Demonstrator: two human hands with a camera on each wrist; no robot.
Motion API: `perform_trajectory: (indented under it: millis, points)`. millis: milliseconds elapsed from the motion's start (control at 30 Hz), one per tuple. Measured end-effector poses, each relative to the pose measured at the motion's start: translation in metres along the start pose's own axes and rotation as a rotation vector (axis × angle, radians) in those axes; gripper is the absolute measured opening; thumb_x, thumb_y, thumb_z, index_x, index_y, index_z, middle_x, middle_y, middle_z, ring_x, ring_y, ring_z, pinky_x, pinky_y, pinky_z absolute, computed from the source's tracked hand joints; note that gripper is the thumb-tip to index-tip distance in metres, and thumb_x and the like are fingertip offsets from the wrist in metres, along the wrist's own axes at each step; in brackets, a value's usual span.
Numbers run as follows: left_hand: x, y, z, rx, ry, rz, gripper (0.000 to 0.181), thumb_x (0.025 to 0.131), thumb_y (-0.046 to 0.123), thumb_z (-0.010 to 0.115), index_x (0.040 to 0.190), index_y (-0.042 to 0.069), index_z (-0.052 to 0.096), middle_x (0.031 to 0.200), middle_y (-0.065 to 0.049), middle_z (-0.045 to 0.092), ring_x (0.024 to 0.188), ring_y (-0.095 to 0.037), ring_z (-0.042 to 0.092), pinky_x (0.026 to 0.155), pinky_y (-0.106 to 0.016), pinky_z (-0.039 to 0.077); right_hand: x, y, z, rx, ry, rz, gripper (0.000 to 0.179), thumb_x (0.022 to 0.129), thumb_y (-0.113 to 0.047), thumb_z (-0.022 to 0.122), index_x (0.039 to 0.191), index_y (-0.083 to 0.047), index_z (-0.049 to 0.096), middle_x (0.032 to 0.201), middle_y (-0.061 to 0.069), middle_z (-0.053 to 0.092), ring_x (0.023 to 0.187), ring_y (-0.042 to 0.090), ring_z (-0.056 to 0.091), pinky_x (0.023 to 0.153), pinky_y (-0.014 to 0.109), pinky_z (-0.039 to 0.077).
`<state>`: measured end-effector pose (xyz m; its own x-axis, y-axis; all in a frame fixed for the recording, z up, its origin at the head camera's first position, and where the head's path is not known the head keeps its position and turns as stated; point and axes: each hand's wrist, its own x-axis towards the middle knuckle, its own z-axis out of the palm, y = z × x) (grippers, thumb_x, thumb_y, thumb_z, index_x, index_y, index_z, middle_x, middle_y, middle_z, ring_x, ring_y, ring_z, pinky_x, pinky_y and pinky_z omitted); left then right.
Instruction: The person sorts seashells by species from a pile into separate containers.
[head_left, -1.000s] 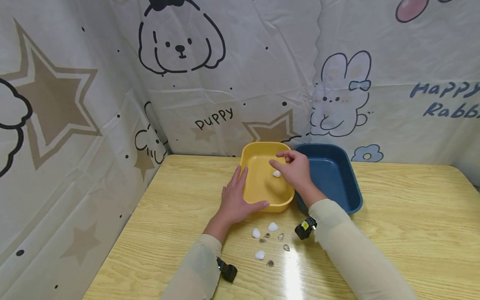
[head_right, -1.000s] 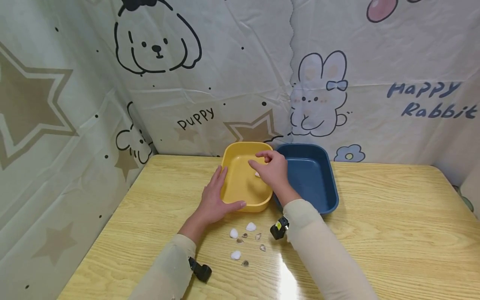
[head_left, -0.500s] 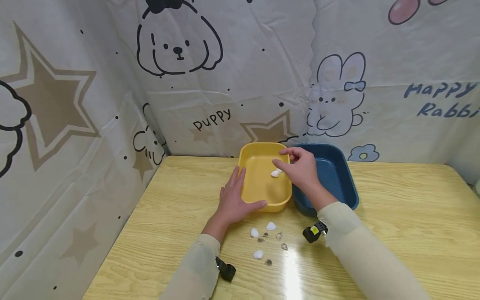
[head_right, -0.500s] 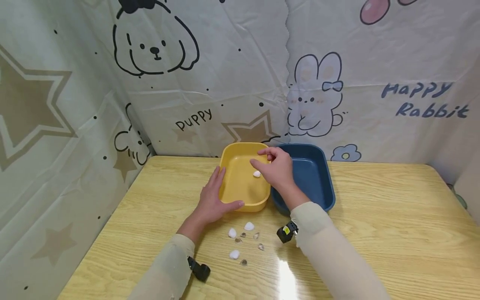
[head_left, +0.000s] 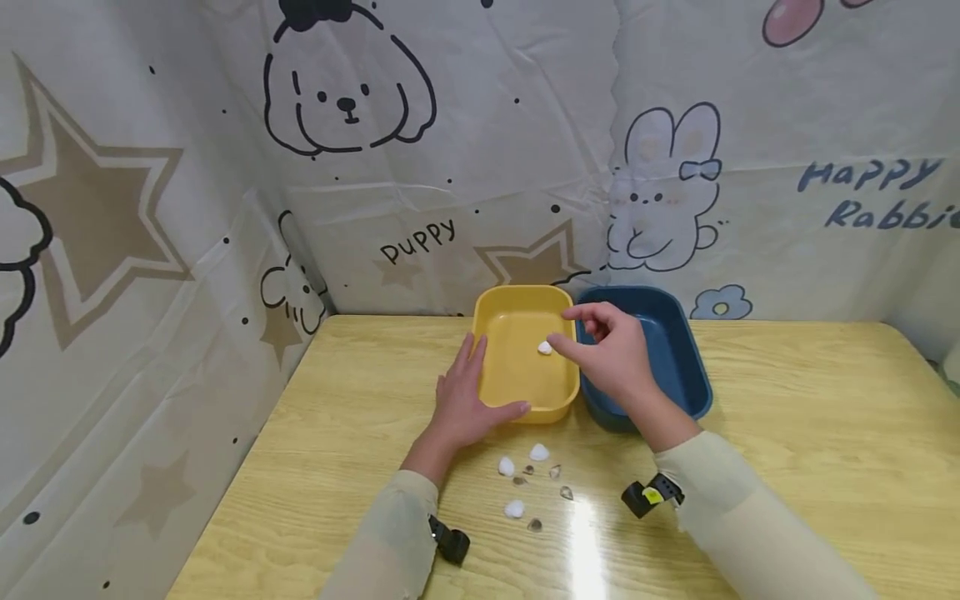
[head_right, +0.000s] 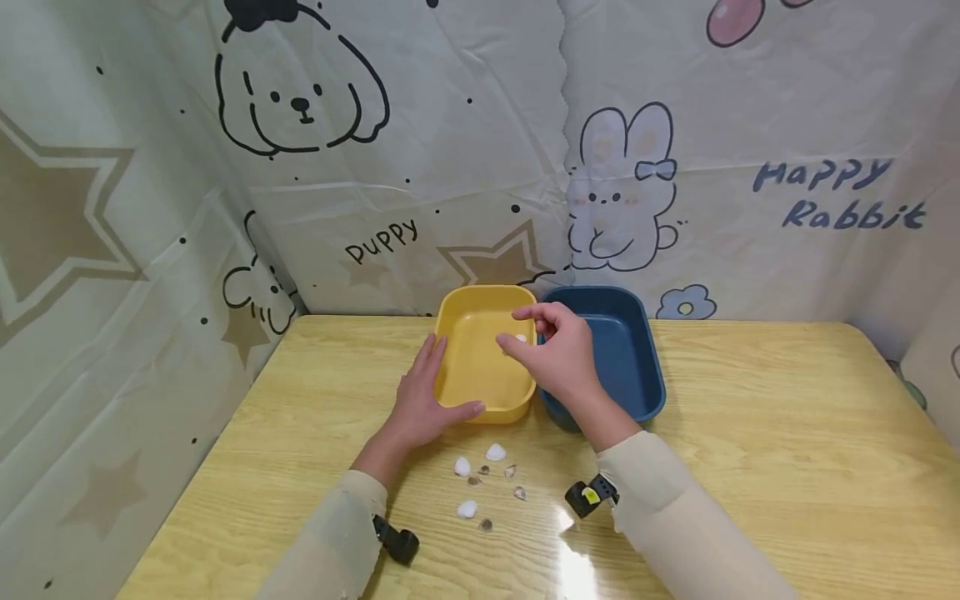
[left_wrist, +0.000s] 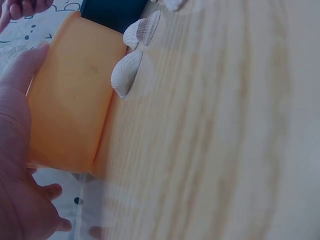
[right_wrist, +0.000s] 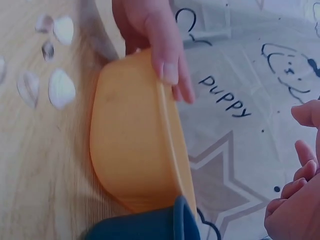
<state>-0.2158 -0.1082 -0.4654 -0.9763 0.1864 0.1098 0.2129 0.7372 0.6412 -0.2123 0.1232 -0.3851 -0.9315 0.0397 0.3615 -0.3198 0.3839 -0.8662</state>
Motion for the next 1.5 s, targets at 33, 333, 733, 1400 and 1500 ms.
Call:
perform_trajectory:
  millis: [33,333,733,1400,1500]
  points:
    - [-0.001,0.000,-0.001,-0.005,0.004,0.000,0.120,0.072,0.069,0.076,0.162,0.027,0.011,0.167,0.006,0.000,0.149,-0.028,0.013,0.114,-0.061,0.006,-0.003,-0.002,-0.001,0.005,-0.002,-0.008,0.032,0.081,-0.023,0.085,0.104,-0.006,0.071,0.084,0.008,0.047,0.079,0.025,0.045,0.064,0.030,0.034]
    - [-0.002,-0.005,-0.001,-0.018,0.024,-0.006,0.118,0.073,0.064,0.079,0.162,0.026,0.012,0.167,0.005,0.001,0.149,-0.029,0.013,0.114,-0.061,0.006,-0.028,-0.013,-0.006,0.039,-0.055,-0.063,0.028,0.080,-0.018,0.086,0.101,-0.006,0.072,0.083,0.007,0.047,0.079,0.022,0.045,0.064,0.026,0.036]
    - [-0.001,-0.002,-0.001,-0.021,0.015,0.014,0.119,0.072,0.067,0.078,0.162,0.026,0.012,0.167,0.004,0.001,0.150,-0.028,0.012,0.114,-0.061,0.005,-0.064,-0.001,-0.003,0.031,-0.093,-0.101,0.030,0.075,-0.013,0.090,0.099,-0.012,0.074,0.081,0.001,0.048,0.077,0.020,0.046,0.063,0.024,0.037]
    - [-0.001,-0.002,0.000,-0.015,0.021,0.021,0.121,0.071,0.072,0.076,0.162,0.027,0.011,0.167,0.003,0.001,0.149,-0.028,0.013,0.114,-0.061,0.007,-0.096,0.033,0.018,0.074,-0.232,-0.071,0.027,0.074,-0.010,0.089,0.094,-0.018,0.073,0.077,0.017,0.047,0.072,0.034,0.047,0.061,0.027,0.038]
    - [-0.001,-0.002,0.000,-0.017,0.018,0.023,0.121,0.071,0.071,0.076,0.162,0.026,0.011,0.167,0.003,0.001,0.149,-0.028,0.013,0.114,-0.061,0.007,-0.098,0.036,0.021,0.058,-0.243,-0.051,0.025,0.075,-0.010,0.089,0.094,-0.014,0.073,0.077,0.019,0.048,0.073,0.034,0.047,0.061,0.028,0.038]
